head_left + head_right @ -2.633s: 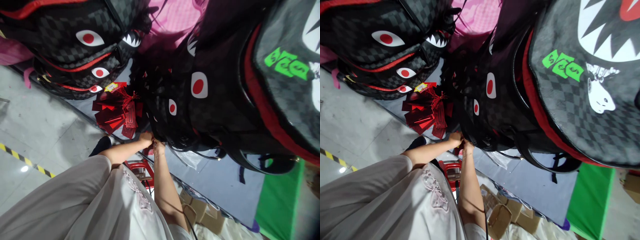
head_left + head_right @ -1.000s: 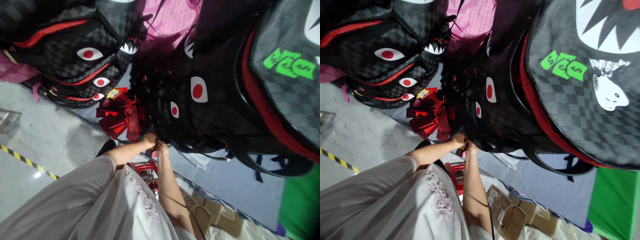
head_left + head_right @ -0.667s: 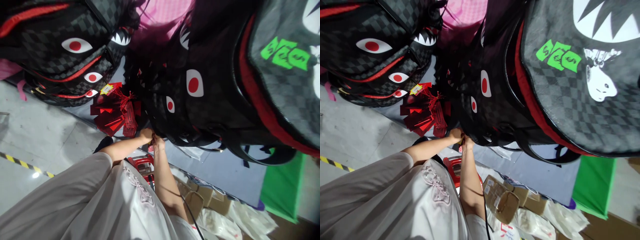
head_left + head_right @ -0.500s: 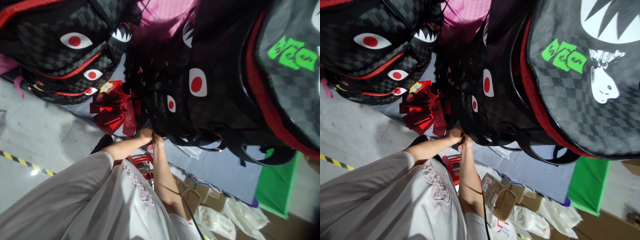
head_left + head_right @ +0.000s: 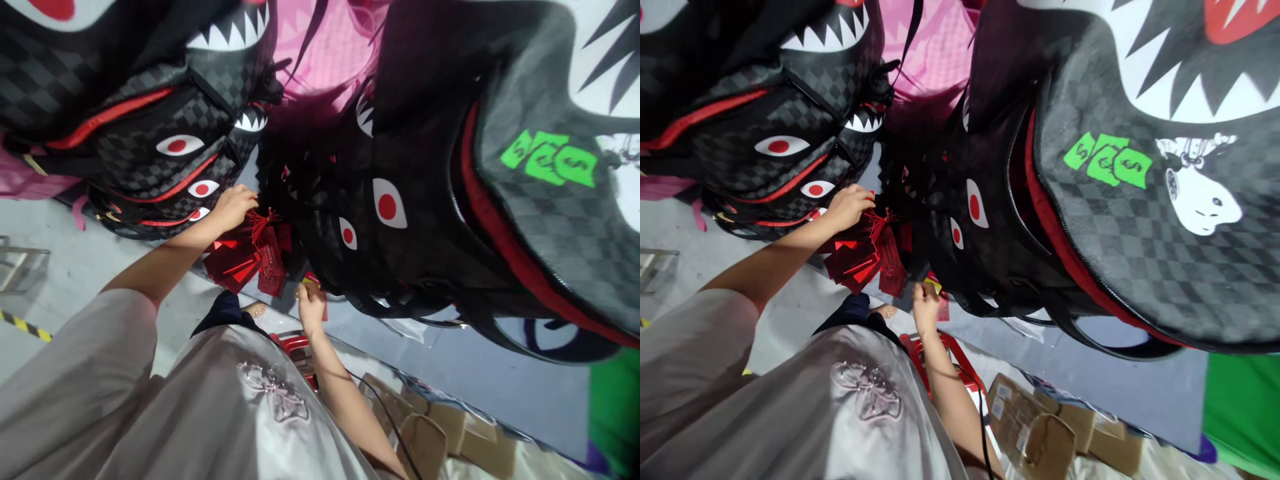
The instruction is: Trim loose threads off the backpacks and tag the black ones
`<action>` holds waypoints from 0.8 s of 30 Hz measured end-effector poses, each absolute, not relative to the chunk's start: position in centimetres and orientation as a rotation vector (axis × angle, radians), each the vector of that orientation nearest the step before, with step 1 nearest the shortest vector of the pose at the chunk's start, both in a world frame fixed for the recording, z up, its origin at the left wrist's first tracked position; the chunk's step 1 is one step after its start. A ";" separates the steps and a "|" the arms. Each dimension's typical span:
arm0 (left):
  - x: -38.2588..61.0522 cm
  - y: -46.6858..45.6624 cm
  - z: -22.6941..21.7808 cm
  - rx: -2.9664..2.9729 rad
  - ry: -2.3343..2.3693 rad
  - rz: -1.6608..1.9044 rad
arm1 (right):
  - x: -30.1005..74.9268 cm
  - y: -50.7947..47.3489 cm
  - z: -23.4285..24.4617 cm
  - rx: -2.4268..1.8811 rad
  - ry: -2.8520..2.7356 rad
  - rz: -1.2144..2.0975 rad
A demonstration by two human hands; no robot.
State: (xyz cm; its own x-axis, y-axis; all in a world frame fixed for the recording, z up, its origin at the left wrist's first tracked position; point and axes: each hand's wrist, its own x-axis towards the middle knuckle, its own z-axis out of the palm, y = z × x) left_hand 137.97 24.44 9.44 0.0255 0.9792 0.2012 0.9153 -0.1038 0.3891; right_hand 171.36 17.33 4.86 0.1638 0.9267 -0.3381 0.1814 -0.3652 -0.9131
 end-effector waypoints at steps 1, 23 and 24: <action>137.0 25.4 9.1 2.219 1.903 0.541 | 169.3 18.0 5.3 -1.635 -1.159 1.269; 136.1 30.7 10.8 2.865 1.257 0.198 | 154.4 29.1 4.9 -1.614 -1.269 1.144; 136.5 30.6 11.2 2.907 1.226 0.245 | 154.7 29.1 4.9 -1.633 -1.275 1.127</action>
State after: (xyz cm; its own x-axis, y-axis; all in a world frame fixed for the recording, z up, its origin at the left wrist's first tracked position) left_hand 136.50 30.58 11.15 0.6877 0.7101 0.1512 0.7137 -0.6994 0.0387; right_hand 154.67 29.12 4.86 0.1103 0.9767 -0.1841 0.3030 -0.2095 -0.9297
